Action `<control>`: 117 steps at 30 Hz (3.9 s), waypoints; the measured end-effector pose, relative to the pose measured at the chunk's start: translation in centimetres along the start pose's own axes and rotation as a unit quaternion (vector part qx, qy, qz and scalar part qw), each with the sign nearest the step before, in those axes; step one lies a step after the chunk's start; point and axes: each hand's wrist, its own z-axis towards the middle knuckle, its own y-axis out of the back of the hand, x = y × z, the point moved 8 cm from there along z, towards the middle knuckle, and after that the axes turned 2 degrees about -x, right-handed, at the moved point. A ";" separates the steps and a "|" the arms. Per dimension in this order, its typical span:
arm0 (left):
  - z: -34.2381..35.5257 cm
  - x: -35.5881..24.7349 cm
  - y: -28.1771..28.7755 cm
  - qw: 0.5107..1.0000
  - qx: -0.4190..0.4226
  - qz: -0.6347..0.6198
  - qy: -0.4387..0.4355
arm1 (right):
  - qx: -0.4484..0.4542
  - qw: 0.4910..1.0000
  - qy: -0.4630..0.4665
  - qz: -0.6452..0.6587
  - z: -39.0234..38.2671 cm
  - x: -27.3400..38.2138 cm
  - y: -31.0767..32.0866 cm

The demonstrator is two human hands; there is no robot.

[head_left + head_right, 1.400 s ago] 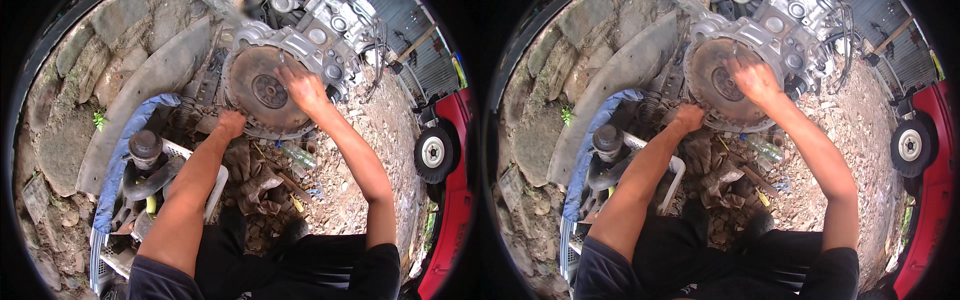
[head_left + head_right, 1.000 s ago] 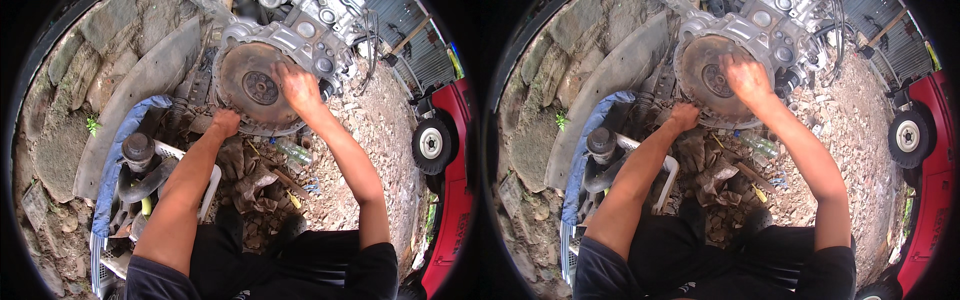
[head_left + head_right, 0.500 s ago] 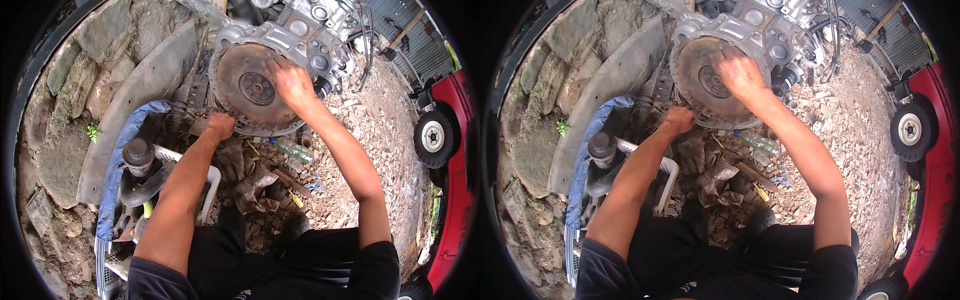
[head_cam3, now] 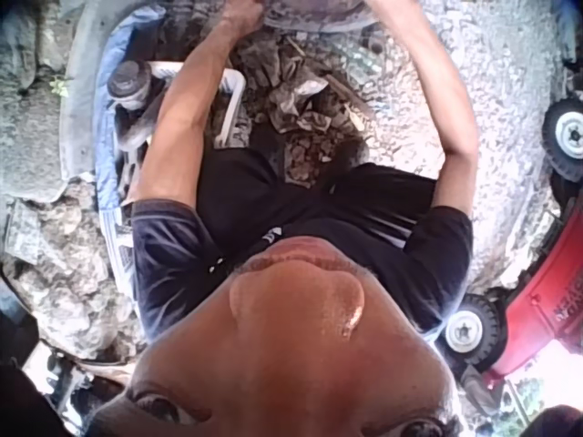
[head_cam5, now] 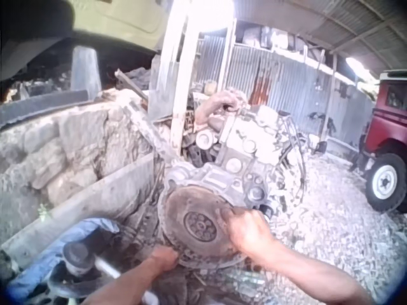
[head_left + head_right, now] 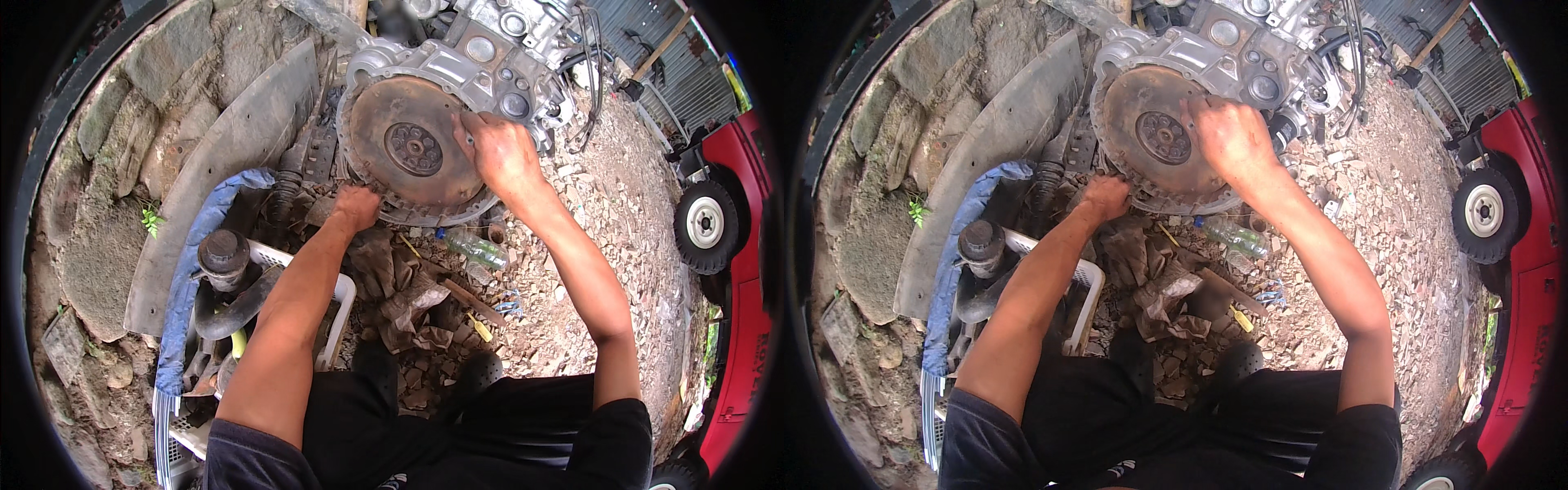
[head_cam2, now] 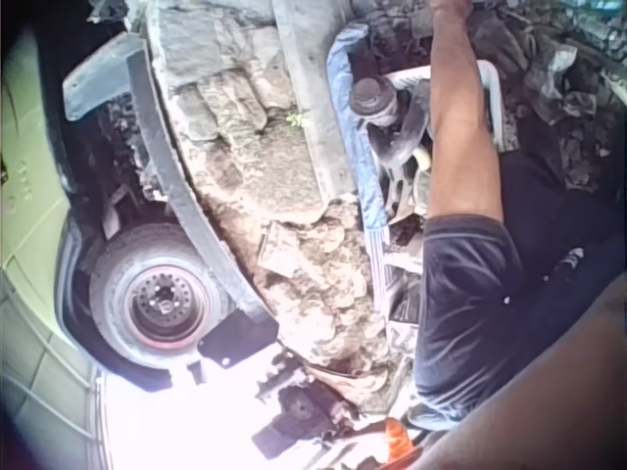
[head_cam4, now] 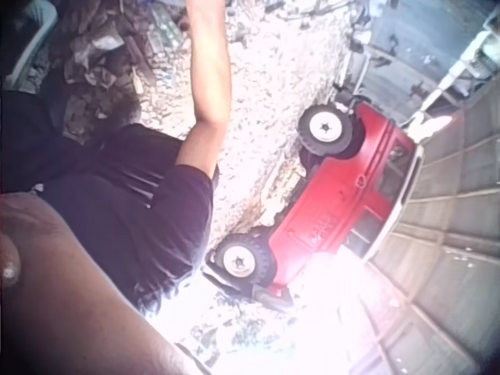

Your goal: The person pours liquid from a plastic bottle onto the engine block and then uses a metal scribe to clean the mounting surfaces by hand.

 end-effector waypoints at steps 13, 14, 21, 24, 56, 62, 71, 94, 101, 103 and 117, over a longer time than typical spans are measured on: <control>-1.4 -0.5 1.4 0.999 0.014 0.033 0.001 | 0.035 0.999 -0.017 -0.018 -3.9 -0.7 -0.6; -1.4 -0.5 1.4 0.999 0.007 0.036 0.000 | 0.093 0.994 -0.049 -0.027 -4.2 -0.9 -1.2; -0.4 0.1 0.0 0.999 0.020 0.034 0.000 | 0.012 1.000 0.010 0.007 -3.6 -0.3 0.1; -0.8 -1.1 1.5 0.999 0.027 0.044 -0.008 | -0.065 0.997 0.038 0.017 -3.2 0.4 1.6; -1.3 -0.6 1.7 1.000 0.029 -0.002 0.003 | 0.189 0.972 -0.039 -0.134 -9.9 2.4 -3.3; -1.0 -0.5 1.3 0.999 0.029 0.025 0.002 | 0.209 0.974 -0.042 -0.073 -10.1 2.2 -3.0; -1.2 -0.9 1.6 1.000 0.009 0.021 -0.012 | 0.082 0.994 -0.045 -0.052 -9.0 1.9 -0.8; -0.4 -3.3 2.8 0.999 0.000 0.040 -0.030 | 0.184 0.980 -0.016 0.078 -11.3 -0.6 -2.0; -0.3 -5.5 3.1 0.995 -0.043 0.018 -0.092 | 0.343 0.935 0.033 0.087 -12.7 0.0 -2.0; -0.2 -7.5 3.8 0.993 -0.050 0.006 -0.110 | 0.405 0.909 0.004 0.099 -14.0 -1.4 -2.5; -0.8 -16.2 0.1 0.973 -0.001 -0.076 -0.216 | 0.454 0.878 -0.101 0.115 -28.7 -12.7 -16.6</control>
